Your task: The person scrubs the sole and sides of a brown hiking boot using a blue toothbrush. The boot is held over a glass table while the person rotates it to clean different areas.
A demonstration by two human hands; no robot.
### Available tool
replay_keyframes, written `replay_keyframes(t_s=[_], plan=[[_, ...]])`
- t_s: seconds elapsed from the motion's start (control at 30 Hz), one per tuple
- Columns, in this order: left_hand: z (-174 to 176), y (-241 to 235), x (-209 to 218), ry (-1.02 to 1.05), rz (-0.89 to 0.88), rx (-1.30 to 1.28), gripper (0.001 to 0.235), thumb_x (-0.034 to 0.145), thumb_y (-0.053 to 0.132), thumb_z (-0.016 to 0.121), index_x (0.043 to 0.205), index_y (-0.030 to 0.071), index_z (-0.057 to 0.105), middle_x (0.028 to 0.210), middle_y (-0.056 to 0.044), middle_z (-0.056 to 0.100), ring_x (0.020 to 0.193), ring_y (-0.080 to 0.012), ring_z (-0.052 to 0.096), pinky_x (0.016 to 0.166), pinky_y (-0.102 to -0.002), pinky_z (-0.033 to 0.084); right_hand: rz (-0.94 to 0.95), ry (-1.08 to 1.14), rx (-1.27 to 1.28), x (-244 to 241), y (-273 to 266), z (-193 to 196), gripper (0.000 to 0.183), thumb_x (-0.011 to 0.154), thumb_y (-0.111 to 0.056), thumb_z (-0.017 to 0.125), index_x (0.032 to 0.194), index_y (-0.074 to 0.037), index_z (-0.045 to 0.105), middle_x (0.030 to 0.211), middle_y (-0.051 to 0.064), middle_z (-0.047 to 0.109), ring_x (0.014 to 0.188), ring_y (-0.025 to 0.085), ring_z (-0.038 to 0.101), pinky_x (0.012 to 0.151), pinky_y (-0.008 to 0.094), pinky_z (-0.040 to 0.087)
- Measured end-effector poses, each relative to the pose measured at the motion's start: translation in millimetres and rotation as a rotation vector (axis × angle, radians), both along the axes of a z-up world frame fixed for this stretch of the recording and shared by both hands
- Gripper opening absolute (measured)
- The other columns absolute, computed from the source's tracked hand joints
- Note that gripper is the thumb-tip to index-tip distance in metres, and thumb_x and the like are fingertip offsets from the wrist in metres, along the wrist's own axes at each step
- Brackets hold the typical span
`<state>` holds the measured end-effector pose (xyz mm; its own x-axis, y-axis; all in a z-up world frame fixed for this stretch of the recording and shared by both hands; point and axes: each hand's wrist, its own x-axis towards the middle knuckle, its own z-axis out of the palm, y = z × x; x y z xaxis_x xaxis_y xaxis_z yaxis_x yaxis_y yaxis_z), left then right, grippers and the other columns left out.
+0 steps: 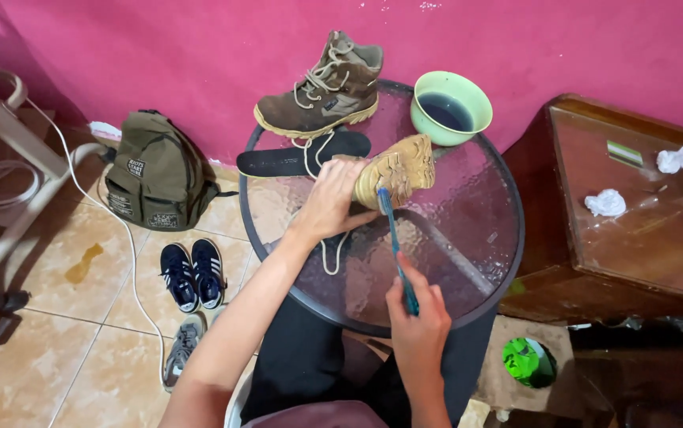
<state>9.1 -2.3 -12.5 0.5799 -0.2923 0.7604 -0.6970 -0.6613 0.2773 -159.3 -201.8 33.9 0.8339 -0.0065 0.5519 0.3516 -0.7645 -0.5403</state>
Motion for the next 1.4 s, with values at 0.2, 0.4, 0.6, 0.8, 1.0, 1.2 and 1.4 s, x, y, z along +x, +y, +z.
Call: replay_keyframes(t_s=[0.2,0.4,0.6,0.8,1.0,1.2,1.4], plan=[[9.8,0.5,-2.7,0.073,0.004,-0.063,0.078,0.089,0.044,0.078,0.140,-0.003,0.043,0.129,-0.021,0.056,0.116,-0.0389,0.054,0.100,-0.047,0.039,0.116,-0.082,0.041,16.7,11.5,16.2,0.039,0.094,-0.001,0.064,0.129,-0.017,0.071,0.110,-0.004,0.076,0.069,0.020,0.048,0.069,0.033,0.049],[4.9,-1.2,-1.1,0.062,-0.014,-0.086,0.080,0.087,0.045,0.079,0.140,-0.002,0.044,0.127,-0.021,0.056,0.119,-0.0389,0.054,0.106,-0.049,0.038,-0.020,0.081,0.105,12.5,5.2,9.4,0.037,0.097,-0.013,0.061,0.131,-0.025,0.070,0.088,-0.001,0.073,0.074,0.020,0.054,0.075,0.031,0.049],[14.9,0.5,-5.6,0.152,-0.029,-0.163,0.076,0.087,0.046,0.075,0.139,0.000,0.045,0.127,-0.020,0.056,0.120,-0.0374,0.055,0.105,-0.046,0.039,-0.019,0.077,0.090,11.0,0.4,-2.7,0.041,0.089,-0.011,0.063,0.126,-0.027,0.072,0.092,-0.006,0.075,0.074,0.017,0.057,0.070,0.030,0.050],[13.7,-0.6,-5.8,0.146,0.019,-0.170,0.081,0.089,0.052,0.075,0.140,-0.003,0.044,0.128,-0.020,0.057,0.118,-0.0394,0.054,0.106,-0.047,0.040,-0.044,0.046,0.117,25.5,14.2,-6.3,0.040,0.093,-0.011,0.064,0.129,-0.026,0.071,0.069,-0.003,0.065,0.069,0.021,0.052,0.074,0.032,0.050],[11.1,0.4,-2.8,0.125,0.030,-0.176,0.076,0.090,0.041,0.077,0.141,-0.004,0.042,0.129,-0.020,0.055,0.115,-0.0380,0.054,0.104,-0.047,0.041,-0.006,-0.102,0.016,11.7,3.3,-13.7,0.035,0.092,-0.007,0.063,0.125,-0.017,0.072,0.097,-0.004,0.077,0.066,0.021,0.051,0.076,0.031,0.050],[15.1,-1.7,-7.3,0.100,0.025,-0.146,0.080,0.088,0.053,0.075,0.137,-0.003,0.047,0.127,-0.020,0.057,0.118,-0.0375,0.056,0.106,-0.047,0.042,-0.068,0.110,0.145,46.4,-3.0,-13.0,0.044,0.090,-0.014,0.063,0.130,-0.030,0.069,0.086,-0.002,0.075,0.070,0.026,0.057,0.077,0.036,0.050],[16.2,-0.8,-8.8,0.192,0.041,-0.181,0.079,0.090,0.049,0.074,0.141,-0.003,0.043,0.132,-0.020,0.055,0.124,-0.0357,0.052,0.109,-0.045,0.039,-0.067,0.004,0.110,17.2,-9.5,-26.0,0.037,0.088,-0.011,0.069,0.122,-0.024,0.074,0.076,-0.004,0.069,0.068,0.015,0.054,0.067,0.028,0.051]])
